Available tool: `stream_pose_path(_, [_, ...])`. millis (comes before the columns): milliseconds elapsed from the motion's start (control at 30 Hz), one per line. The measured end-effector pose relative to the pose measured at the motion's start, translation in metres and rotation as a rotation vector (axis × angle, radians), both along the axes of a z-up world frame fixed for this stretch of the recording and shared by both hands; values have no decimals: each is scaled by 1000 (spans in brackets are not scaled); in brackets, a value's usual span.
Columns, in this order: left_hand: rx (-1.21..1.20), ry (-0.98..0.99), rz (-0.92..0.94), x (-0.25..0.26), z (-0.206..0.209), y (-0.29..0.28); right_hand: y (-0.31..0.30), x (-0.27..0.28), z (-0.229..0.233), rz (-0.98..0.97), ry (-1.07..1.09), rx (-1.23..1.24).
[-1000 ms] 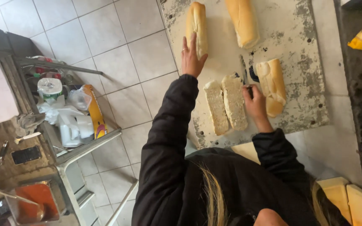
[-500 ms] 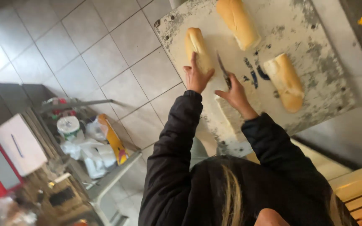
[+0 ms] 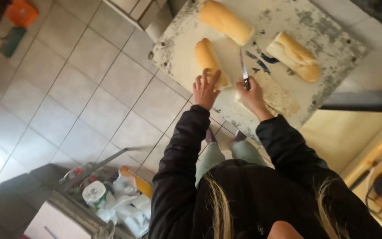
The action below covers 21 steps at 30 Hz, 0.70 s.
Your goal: Preparing bread for sandwiches by slicing and opening long rolls.
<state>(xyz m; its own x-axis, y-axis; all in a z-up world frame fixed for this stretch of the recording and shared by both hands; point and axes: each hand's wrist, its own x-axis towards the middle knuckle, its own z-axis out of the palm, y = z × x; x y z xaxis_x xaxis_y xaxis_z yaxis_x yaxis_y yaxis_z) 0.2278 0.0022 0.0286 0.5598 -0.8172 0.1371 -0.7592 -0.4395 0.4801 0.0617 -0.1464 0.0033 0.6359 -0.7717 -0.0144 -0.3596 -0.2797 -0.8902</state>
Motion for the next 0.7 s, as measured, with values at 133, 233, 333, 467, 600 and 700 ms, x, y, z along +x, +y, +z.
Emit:
stream_pose_path(133, [-43, -10, 4, -7, 5, 5, -76, -54, 16, -153, 143, -274])
stream_pose_path(233, [-34, 54, 45, -12, 13, 10, -140, -81, 28, -155, 225, -547])
stream_pose_path(333, [-23, 140, 115, -21, 10, 12, -183, -95, 22, -71, 354, -634])
stream_pose_path(467, [-128, 137, 222, -43, 19, 3, -215, -87, 20, 76, 547, -486])
stream_pose_path(600, [-313, -34, 223, -102, -8, -27, -223, -101, 20, 117, 599, -420])
stream_pose_path(700, [-394, 268, 185, -151, -24, -66, -201, -109, 28, 192, 477, -367])
